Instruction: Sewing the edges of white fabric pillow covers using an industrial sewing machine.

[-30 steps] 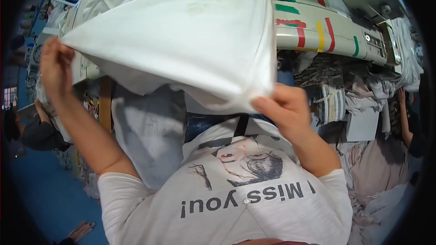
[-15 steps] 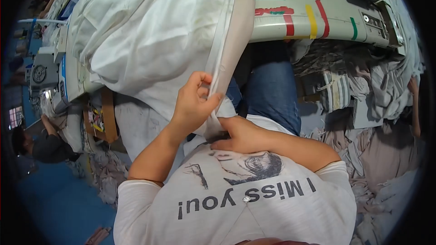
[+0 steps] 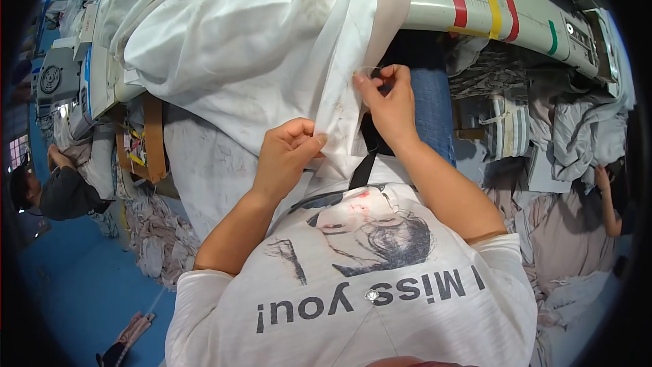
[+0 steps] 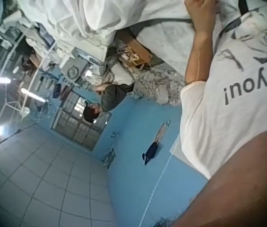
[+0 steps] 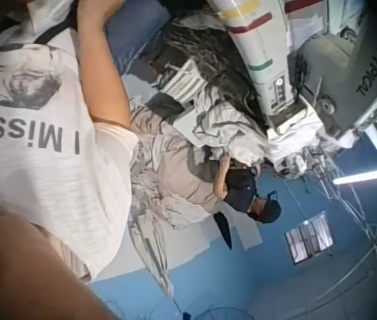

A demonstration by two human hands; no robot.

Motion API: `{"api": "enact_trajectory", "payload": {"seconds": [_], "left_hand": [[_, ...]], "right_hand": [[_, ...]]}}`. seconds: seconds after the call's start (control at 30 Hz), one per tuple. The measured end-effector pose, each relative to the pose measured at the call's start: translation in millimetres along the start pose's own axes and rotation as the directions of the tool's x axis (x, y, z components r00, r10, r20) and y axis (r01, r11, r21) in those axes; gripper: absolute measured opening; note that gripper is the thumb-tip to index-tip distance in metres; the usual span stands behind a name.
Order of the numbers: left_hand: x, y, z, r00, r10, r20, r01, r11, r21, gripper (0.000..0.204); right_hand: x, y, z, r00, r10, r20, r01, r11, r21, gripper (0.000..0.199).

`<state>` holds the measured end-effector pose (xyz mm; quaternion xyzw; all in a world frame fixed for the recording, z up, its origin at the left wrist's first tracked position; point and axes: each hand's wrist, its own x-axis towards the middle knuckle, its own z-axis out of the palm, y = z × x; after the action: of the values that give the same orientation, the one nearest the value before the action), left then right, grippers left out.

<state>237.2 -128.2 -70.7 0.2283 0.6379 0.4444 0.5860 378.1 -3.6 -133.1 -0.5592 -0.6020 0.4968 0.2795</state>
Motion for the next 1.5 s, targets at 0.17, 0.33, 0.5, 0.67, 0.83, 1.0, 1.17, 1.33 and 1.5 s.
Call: {"api": "enact_trajectory", "payload": {"seconds": [0.17, 0.33, 0.5, 0.67, 0.83, 1.0, 1.17, 1.33, 1.5], "left_hand": [[-16, 17, -11, 0.995, 0.097, 0.024, -0.079, 0.904, -0.419, 0.016], [-14, 107, -39, 0.822, 0.438, -0.364, -0.532, 0.819, -0.215, 0.029], [-45, 233, -52, 0.581, 0.813, 0.046, -0.279, 0.145, 0.949, 0.022], [-47, 241, -11, 0.395, 0.851, 0.345, -0.402, -0.178, 0.898, 0.024], [-67, 168, 61, 0.333, 0.411, 0.848, -0.781, -0.384, 0.493, 0.027], [-49, 95, 73, 0.308, 0.412, 0.857, -0.83, -0.324, 0.454, 0.044], [-49, 83, 75, 0.365, 0.369, 0.854, -0.811, -0.324, 0.487, 0.036], [-50, 78, 75, 0.374, 0.334, 0.865, -0.805, -0.347, 0.482, 0.019], [-51, 80, 77, 0.413, 0.264, 0.872, -0.813, -0.325, 0.483, 0.011]], "right_hand": [[6, 19, -8, 0.948, 0.116, 0.297, -0.21, 0.928, 0.308, 0.022], [-24, 7, -56, 0.849, 0.261, 0.46, -0.476, 0.755, 0.451, 0.026], [-46, -17, -115, 0.823, 0.269, 0.5, -0.481, 0.797, 0.364, 0.022], [-95, -86, -149, 0.873, 0.023, 0.488, -0.302, 0.811, 0.502, 0.022], [-111, -77, -142, 0.816, -0.183, 0.549, -0.097, 0.892, 0.442, 0.012], [-111, -66, -139, 0.712, -0.389, 0.585, 0.18, 0.906, 0.384, 0.006], [-117, -65, -139, 0.726, -0.408, 0.553, 0.192, 0.893, 0.406, 0.005], [-116, -60, -138, 0.652, -0.471, 0.594, 0.238, 0.871, 0.43, 0.006], [-105, -67, -155, 0.582, -0.428, 0.691, 0.293, 0.903, 0.313, 0.005]]}}
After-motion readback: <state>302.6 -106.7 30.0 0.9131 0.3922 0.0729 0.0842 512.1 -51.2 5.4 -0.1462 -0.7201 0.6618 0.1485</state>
